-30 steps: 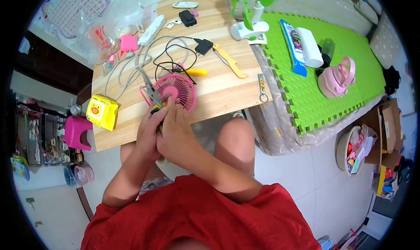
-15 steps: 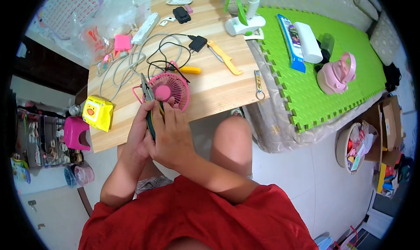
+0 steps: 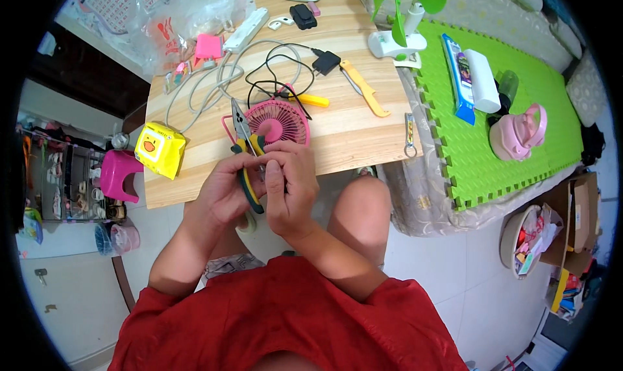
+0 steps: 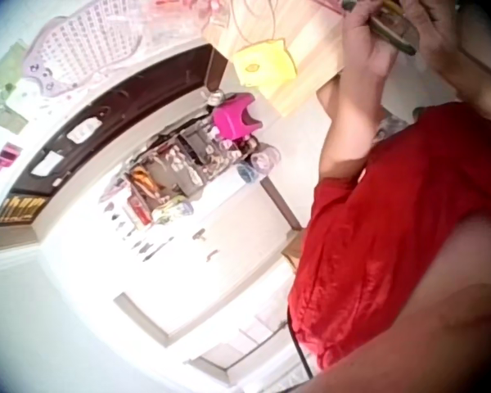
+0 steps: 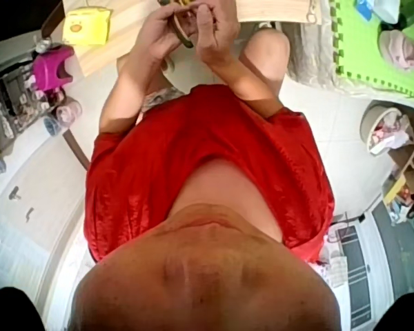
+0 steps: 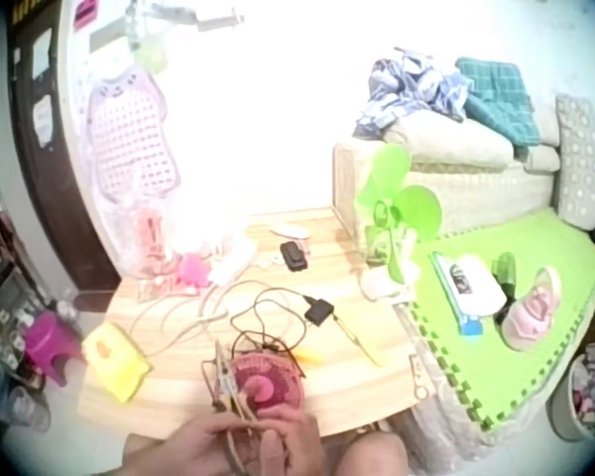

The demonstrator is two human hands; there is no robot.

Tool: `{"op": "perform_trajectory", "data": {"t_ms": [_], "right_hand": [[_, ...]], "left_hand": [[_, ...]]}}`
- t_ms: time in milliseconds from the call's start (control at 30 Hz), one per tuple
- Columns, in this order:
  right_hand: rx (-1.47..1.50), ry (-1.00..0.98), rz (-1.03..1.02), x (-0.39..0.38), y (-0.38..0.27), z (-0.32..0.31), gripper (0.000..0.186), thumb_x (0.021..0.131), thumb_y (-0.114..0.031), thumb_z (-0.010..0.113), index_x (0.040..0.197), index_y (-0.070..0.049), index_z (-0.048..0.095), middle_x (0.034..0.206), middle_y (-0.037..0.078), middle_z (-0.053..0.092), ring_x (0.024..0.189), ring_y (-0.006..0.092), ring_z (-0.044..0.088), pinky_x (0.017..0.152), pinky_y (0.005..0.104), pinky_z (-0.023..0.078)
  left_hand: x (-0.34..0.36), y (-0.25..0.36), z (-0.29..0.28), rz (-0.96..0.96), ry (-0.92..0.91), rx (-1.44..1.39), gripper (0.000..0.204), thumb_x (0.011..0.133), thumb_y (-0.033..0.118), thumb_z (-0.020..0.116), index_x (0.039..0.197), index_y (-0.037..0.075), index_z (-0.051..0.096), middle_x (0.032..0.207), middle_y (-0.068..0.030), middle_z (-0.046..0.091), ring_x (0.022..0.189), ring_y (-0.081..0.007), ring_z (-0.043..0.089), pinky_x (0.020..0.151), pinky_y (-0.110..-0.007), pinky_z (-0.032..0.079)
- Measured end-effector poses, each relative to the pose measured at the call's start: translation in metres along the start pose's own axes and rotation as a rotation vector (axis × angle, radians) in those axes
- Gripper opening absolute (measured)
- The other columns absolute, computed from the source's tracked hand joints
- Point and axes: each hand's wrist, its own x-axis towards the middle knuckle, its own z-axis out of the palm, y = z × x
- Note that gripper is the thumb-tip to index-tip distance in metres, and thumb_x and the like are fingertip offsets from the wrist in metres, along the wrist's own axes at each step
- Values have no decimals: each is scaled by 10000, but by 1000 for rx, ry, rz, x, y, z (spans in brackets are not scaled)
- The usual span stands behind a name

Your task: The person works on a pink fan by hand, using pliers to pull at wires and a screwdriver to secure parts while handling components on a table.

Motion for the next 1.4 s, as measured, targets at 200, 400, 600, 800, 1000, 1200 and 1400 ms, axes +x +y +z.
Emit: {"op": "perform_trajectory", "data": {"t_ms": [200,400,600,800,1000,1200,1400], "right_hand": [[240,146,138,26,4,-4,99,863,-61,524,857,6,597,884,143,567,825,267,567,731,332,448],[-735,-244,-48,87,126,-38,126,761,-78,655,868,-19,623,932,148,573,906,306,534,803,382,452],[-863,-452,55,97,135,-45,157,755,-143,682,881,-53,652,928,121,610,892,312,559,804,387,460],[-246,-235,697,106,128,-82,203,853,-185,592,815,5,649,559,67,566,468,166,548,450,300,438],[51,-97,924,93,93,-94,199,861,-182,585,799,0,635,535,19,514,391,84,425,347,219,307],[341,-10,1059,65,92,-118,190,897,-172,555,929,8,609,603,41,551,444,82,459,394,204,350],[769,-114,1019,24,76,-113,272,908,-138,567,1132,11,527,777,105,631,571,117,582,499,205,478]], "left_hand": [[-15,6,18,119,37,230,397,865,33,546,1246,-25,452,1112,-129,588,1016,-234,603,880,-327,514],[-38,11,10,-66,-12,246,341,878,63,585,1197,10,475,1116,-138,578,1052,-255,591,891,-328,514],[-56,15,7,-57,58,284,282,884,84,602,1147,48,507,1014,-75,594,937,-183,624,846,-342,540],[-60,18,-9,-102,3,315,247,915,142,575,1132,66,485,812,-1,530,733,-113,552,738,-313,522],[-56,11,-5,-126,42,341,166,932,165,554,1055,107,459,725,19,464,677,-97,496,644,-292,462],[-57,11,6,-67,81,458,259,911,174,582,1104,92,429,748,6,468,657,-99,483,624,-248,436],[-46,0,15,16,58,563,278,926,178,556,1139,69,416,732,7,423,633,-92,413,581,-230,359]]}}
